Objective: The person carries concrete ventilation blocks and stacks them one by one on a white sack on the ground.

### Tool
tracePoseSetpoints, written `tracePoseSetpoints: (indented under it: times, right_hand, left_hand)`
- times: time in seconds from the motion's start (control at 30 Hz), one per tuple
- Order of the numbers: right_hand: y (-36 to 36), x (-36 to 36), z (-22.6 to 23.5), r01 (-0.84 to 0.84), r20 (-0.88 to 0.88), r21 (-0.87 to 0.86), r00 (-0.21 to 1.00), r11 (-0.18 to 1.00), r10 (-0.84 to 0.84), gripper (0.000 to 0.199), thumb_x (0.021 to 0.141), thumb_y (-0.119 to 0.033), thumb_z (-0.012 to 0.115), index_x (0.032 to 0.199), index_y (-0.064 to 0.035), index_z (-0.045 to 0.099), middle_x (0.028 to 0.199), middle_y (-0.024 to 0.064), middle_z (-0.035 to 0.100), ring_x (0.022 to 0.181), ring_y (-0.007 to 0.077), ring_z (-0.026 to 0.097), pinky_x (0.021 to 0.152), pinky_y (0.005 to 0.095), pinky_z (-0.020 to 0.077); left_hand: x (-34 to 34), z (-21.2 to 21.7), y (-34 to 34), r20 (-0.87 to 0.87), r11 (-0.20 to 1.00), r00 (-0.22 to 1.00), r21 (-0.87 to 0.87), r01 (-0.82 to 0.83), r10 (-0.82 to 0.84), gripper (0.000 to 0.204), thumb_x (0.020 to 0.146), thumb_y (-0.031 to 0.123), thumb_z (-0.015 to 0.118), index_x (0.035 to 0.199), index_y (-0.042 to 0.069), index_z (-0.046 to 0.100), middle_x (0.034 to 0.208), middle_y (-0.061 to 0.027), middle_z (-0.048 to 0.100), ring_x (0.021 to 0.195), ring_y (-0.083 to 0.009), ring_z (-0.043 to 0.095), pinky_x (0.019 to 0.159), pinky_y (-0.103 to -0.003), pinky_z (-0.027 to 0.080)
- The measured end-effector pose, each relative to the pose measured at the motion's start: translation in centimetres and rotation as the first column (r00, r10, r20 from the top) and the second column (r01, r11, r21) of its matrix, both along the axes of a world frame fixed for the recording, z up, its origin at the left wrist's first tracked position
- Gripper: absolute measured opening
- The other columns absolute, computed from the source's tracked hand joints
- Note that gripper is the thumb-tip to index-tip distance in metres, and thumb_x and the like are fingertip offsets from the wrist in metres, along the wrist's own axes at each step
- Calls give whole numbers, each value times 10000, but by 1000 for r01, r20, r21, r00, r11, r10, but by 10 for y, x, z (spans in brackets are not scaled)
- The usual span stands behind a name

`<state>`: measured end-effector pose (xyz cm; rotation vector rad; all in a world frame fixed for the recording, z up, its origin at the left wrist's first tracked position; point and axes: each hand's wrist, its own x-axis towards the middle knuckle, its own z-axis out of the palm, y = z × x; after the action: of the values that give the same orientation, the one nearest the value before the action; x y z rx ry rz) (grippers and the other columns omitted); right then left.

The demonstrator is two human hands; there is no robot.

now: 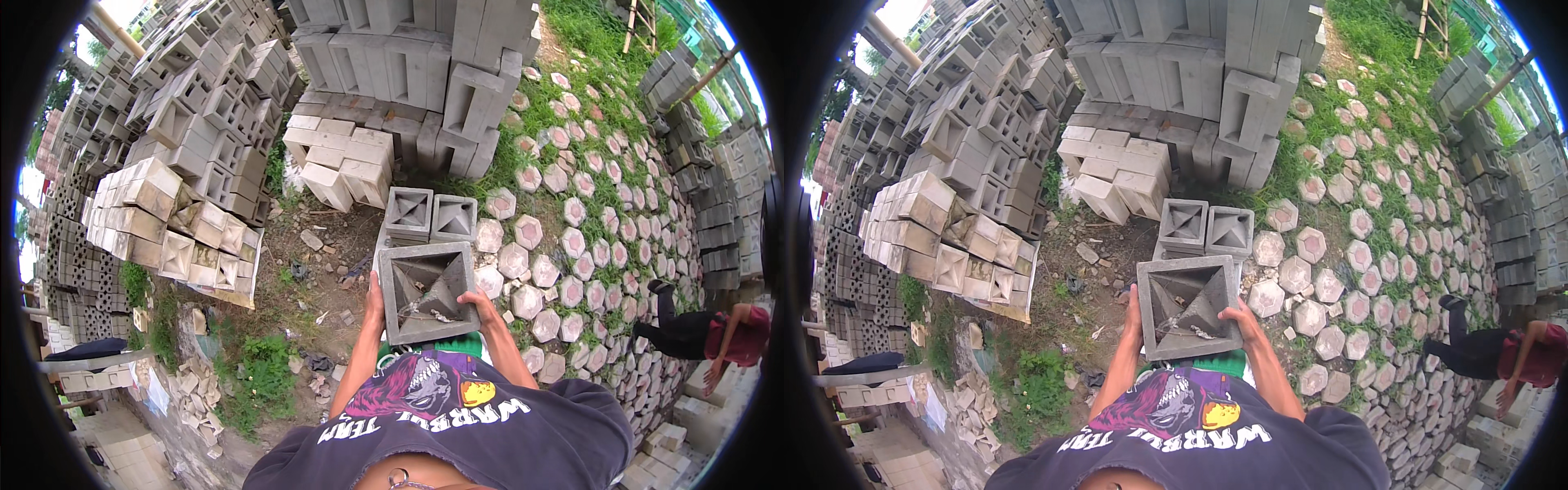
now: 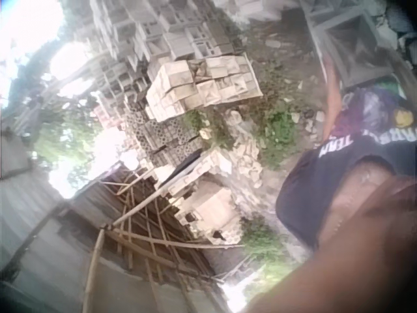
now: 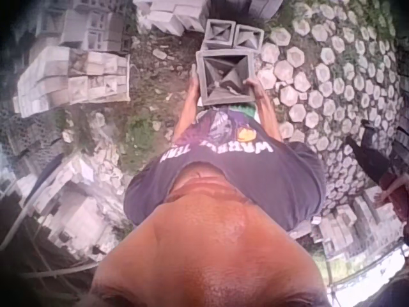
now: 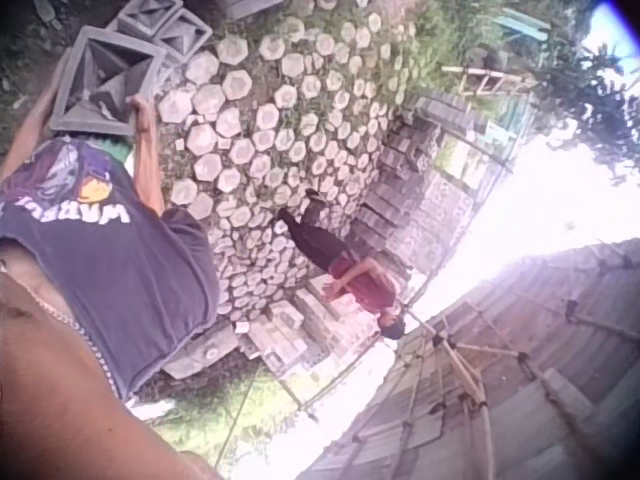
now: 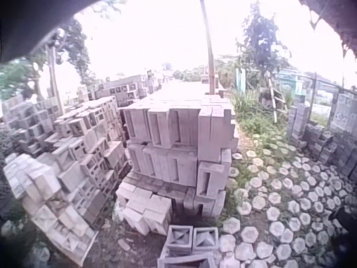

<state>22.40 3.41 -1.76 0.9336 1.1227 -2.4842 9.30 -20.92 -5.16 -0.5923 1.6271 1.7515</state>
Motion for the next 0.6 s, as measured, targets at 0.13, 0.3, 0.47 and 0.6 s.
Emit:
tracePoseSetpoints:
  times: [0.13,0.3,0.47,0.6]
  right_hand:
    - [12,15,-8,161,35,49,986,986,-162,689,638,-110,626,1296,-21,440,1023,97,560,908,191,552,782,292,465]
    - [9,1,-33,169,97,-32,982,985,-165,655,635,-109,634,1260,-12,461,1016,107,570,918,223,560,830,326,467]
    - [5,0,-51,230,217,-88,954,969,-207,685,645,-84,622,1297,-9,427,1043,108,560,933,222,548,839,339,463]
    - [8,-3,-73,229,257,-129,948,965,-190,712,651,-80,620,1326,-13,402,1076,112,540,960,226,529,855,348,449]
  left_hand:
    - [-13,15,38,92,991,988,67,119,-125,849,902,678,302,1299,-49,488,1170,-160,581,1034,-236,548,891,-344,435]
    - [-24,-17,34,125,994,986,-7,111,-109,825,913,664,290,1282,-41,508,1149,-154,590,1017,-228,556,882,-349,442]
    - [-39,-18,50,165,986,975,-55,159,-148,804,919,653,288,1239,-37,547,1107,-151,618,985,-211,578,856,-342,454]
    - [-48,-27,59,237,952,954,-202,231,-181,799,908,667,294,1156,-21,615,1040,-137,646,922,-208,602,807,-340,475]
